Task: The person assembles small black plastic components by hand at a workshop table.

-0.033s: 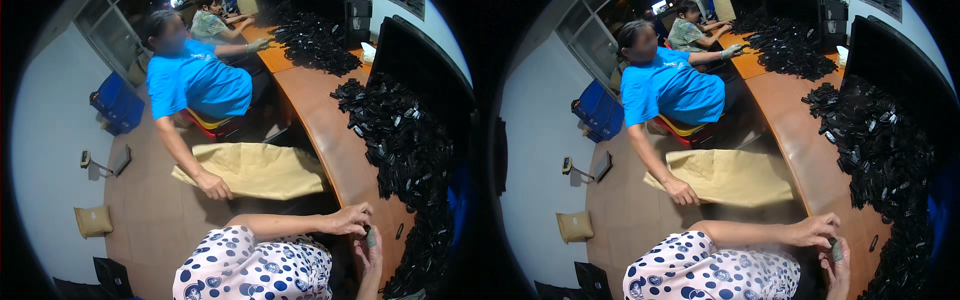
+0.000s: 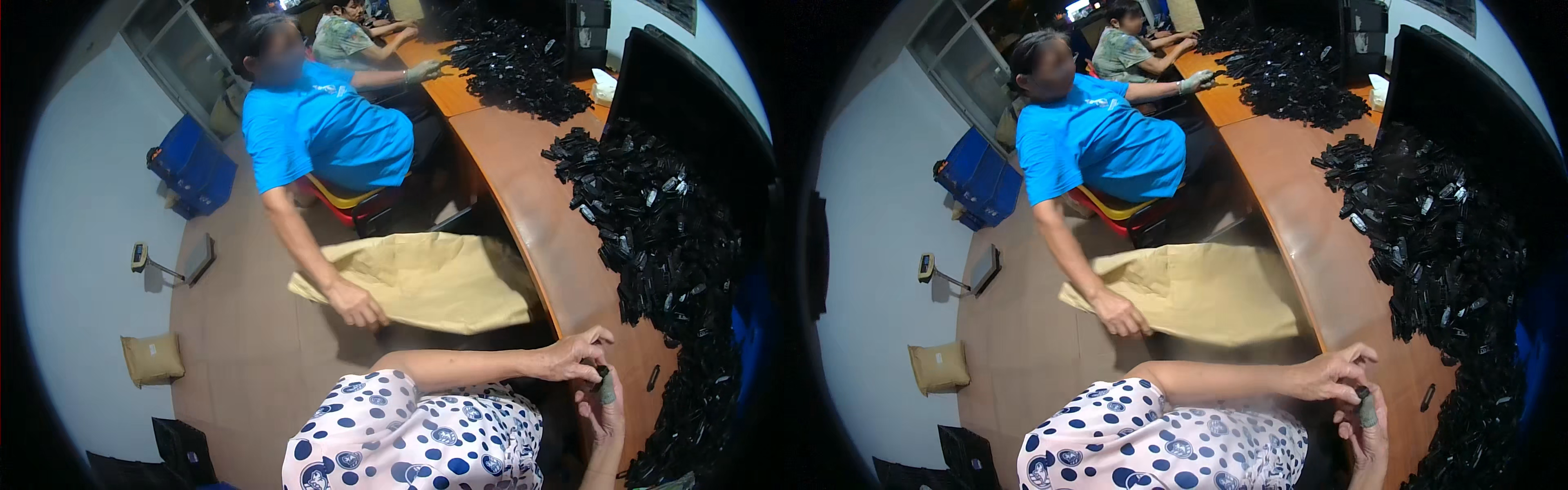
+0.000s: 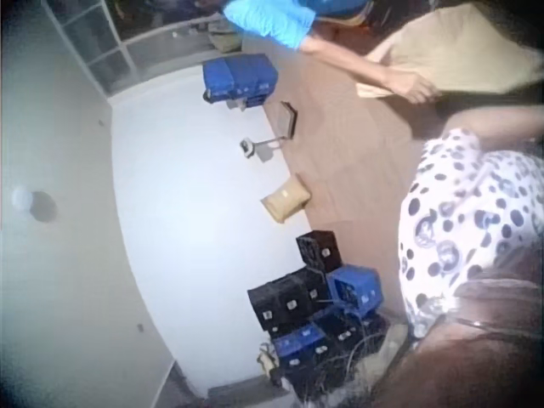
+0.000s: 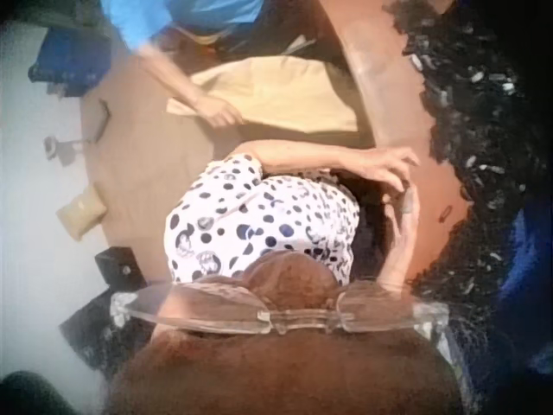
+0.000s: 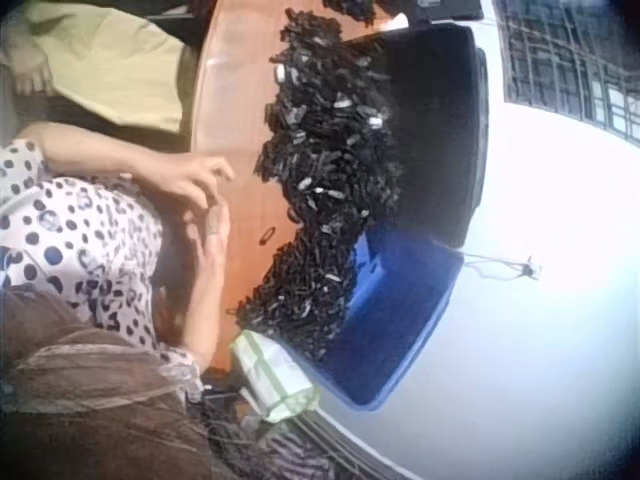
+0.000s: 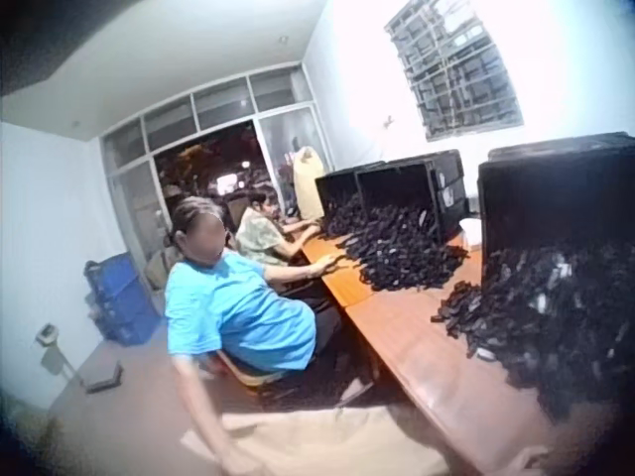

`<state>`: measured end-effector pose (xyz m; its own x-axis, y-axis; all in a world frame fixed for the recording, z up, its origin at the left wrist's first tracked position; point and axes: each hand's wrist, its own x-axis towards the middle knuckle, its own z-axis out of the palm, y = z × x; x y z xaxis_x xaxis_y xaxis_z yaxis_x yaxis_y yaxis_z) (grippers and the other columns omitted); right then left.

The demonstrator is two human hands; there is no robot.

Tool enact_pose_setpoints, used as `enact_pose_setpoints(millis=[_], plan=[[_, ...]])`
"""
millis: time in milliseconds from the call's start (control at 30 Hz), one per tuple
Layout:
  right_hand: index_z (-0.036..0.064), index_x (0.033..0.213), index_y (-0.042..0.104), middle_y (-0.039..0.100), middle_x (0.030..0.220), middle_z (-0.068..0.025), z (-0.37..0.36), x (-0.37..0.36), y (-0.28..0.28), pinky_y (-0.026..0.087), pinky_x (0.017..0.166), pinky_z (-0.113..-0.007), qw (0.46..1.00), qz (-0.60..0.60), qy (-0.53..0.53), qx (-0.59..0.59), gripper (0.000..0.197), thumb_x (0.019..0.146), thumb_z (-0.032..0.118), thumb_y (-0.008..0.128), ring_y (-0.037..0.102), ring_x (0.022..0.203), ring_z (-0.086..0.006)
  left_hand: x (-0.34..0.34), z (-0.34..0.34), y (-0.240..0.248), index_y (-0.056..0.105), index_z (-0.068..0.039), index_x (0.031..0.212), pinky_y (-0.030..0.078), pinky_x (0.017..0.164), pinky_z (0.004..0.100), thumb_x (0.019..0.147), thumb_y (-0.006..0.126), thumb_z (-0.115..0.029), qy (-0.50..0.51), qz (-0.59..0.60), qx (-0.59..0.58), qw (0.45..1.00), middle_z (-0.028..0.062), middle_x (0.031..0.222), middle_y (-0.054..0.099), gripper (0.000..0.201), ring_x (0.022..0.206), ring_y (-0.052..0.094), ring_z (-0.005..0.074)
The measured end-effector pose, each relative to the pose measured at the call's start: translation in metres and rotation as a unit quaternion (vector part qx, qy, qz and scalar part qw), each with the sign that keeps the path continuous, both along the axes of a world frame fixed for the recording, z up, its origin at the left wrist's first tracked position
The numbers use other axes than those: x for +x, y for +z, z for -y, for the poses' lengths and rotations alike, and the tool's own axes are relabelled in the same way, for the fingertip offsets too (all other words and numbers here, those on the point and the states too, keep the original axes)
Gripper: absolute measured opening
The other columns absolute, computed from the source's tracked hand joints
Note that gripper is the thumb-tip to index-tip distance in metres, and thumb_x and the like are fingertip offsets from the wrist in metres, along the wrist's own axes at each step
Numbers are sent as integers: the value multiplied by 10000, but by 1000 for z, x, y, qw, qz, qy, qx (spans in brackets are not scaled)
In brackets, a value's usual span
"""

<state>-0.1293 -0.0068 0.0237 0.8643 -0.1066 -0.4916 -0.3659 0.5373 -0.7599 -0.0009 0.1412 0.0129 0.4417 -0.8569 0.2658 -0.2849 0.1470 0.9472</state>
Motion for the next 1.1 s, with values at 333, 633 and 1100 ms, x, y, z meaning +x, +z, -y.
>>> enact_pose_setpoints(millis=[333, 633, 1100], plan=[[56, 1222, 495, 593, 973, -79, -26, 23, -33, 493, 521, -238, 982, 159, 17, 97, 380, 959, 330, 493, 606, 738, -158, 6, -3, -32, 654, -25, 987, 322, 1023, 365, 822, 679, -162, 11, -245, -60, 968, 160, 1364, 361, 216, 1247, 379, 243], [35, 1268, 392, 593, 972, -97, -79, 80, -46, 469, 465, -229, 990, 5, 119, 81, 640, 847, 454, 631, 606, 627, -161, 30, -66, -90, 618, 14, 911, 471, 717, 243, 872, 631, -185, 276, -367, -40, 887, 39, 881, 578, 203, 769, 580, 137], [93, 1332, 410, 597, 974, -229, -69, 100, -136, 373, 856, -506, 666, 45, 442, -598, 487, 896, 262, 548, 527, 972, -374, 193, -341, -237, 334, -125, 1385, 296, 1036, 533, 779, 674, -269, 464, 169, 627, 603, 143, 1437, 334, 710, 1336, 308, 295]])
